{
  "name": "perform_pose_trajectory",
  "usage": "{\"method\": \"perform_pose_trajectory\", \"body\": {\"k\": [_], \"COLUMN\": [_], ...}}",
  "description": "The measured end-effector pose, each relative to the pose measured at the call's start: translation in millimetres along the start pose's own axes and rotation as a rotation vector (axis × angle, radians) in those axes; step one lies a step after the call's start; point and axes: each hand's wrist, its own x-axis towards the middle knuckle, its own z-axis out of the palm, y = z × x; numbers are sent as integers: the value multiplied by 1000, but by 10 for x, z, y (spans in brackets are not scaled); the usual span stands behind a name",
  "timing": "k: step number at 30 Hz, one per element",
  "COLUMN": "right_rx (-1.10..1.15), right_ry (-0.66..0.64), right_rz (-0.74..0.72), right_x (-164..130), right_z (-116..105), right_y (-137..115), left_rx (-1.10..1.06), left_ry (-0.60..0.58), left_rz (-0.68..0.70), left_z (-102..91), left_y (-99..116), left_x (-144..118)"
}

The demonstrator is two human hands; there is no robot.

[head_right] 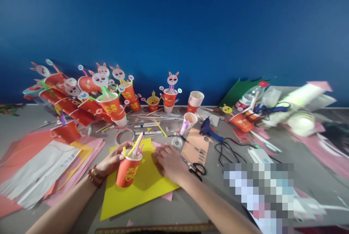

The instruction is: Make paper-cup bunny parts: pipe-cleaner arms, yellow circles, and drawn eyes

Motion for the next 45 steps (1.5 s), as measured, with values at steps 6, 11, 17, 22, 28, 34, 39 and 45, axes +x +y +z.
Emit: {"method": "perform_pose_trajectory", "body": {"k": [6,11,17,22,28,34,39,45], "right_rx": [123,468,698,691,624,750,1000,1122], "right_ry": [105,126,181,281,309,345,361,360], "right_rz": [153,146,116,16,-38,-24,75,234], "right_x": [-6,23,49,58,-10,-100,-91,-9], "right_z": [-94,-166,-235,-272,-235,-302,-310,-234], "right_y": [-41,-293,-426,-410,-291,-184,-167,-183], "left_rx": [-13,23,532,839,986,1004,1143,1245], "left_ry": [17,136,174,154,166,120,26,-7], "left_rz": [12,87,346,437,464,512,660,701], "left_z": [3,75,237,357,487,579,619,658], "left_y": [-12,7,31,-42,-82,-60,-106,-165], "left_x": [-7,0,5,-50,-38,35,110,112]}}
